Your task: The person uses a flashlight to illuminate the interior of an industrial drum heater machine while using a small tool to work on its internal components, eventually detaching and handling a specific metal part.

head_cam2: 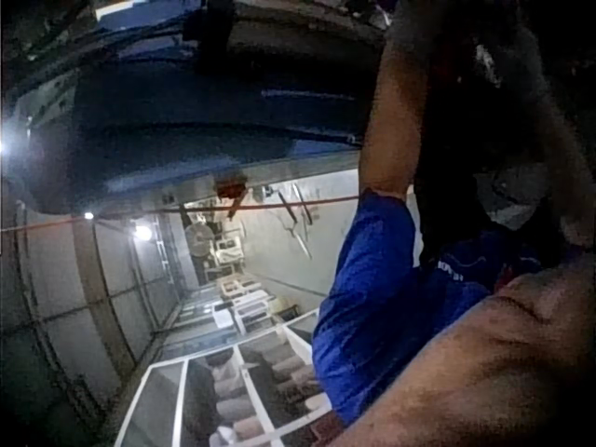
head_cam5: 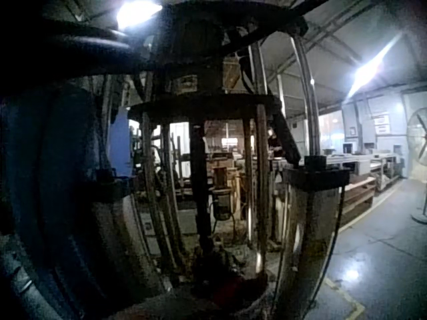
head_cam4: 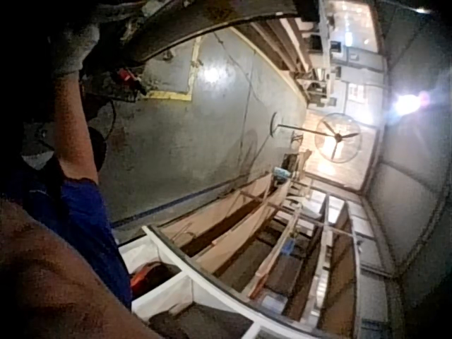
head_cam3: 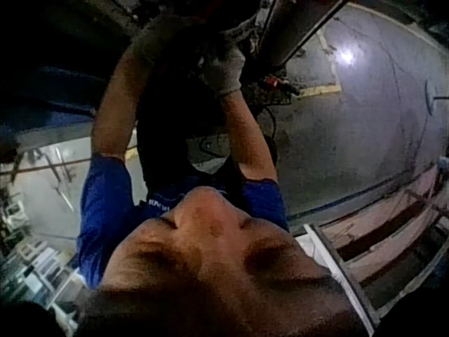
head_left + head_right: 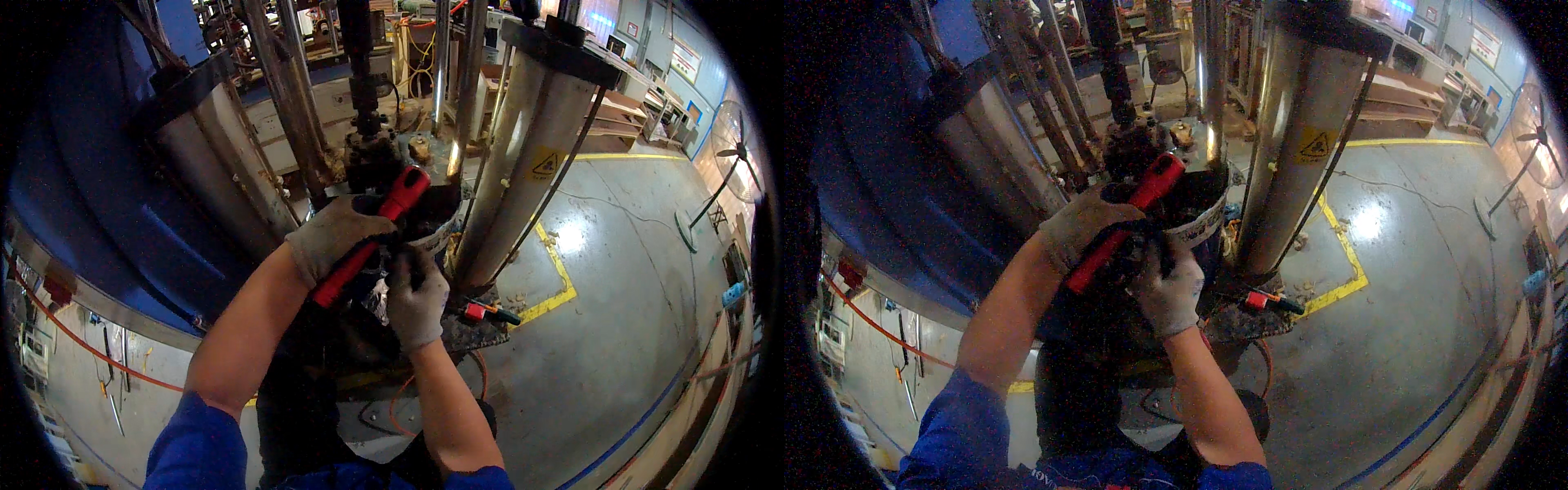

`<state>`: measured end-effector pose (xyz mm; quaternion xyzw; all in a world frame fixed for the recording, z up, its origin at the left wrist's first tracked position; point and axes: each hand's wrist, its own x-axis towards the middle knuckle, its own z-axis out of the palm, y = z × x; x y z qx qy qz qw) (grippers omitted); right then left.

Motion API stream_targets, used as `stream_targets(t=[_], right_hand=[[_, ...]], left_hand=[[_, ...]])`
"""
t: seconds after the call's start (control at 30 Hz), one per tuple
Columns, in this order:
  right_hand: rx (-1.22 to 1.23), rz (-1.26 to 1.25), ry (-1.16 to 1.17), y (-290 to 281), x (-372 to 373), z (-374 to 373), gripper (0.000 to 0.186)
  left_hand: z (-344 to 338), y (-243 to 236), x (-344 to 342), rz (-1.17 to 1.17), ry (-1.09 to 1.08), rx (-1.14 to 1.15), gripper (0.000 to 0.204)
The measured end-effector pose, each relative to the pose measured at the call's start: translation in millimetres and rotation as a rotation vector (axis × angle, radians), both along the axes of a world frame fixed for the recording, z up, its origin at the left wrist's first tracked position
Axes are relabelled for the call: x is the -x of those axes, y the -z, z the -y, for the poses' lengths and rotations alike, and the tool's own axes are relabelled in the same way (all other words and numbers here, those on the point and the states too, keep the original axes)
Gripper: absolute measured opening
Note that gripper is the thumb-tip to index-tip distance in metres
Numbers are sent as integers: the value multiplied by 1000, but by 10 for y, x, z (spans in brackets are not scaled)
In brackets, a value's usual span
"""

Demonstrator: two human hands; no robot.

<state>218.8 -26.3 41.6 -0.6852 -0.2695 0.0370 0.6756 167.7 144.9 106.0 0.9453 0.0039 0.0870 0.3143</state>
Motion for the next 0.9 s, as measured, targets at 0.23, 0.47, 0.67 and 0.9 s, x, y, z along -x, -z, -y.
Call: stream_targets(t=[0.23,0.47,0.67,0.9], right_hand=[[-559,-1017,-321,127,-190,-67,29],[-734,-1078,-438,205,-124,-150,26],[-301,-204,-94,51,-175,-126,19],[370,594,103,-53,-261,-44,30]], left_hand=[[343,-296,-55,-146,-305,471,35],[330,-321,136,-38,-242,570,39],[839,88,1159,211,-498,1005,44],[988,807,999,306,-415,1476,44]])
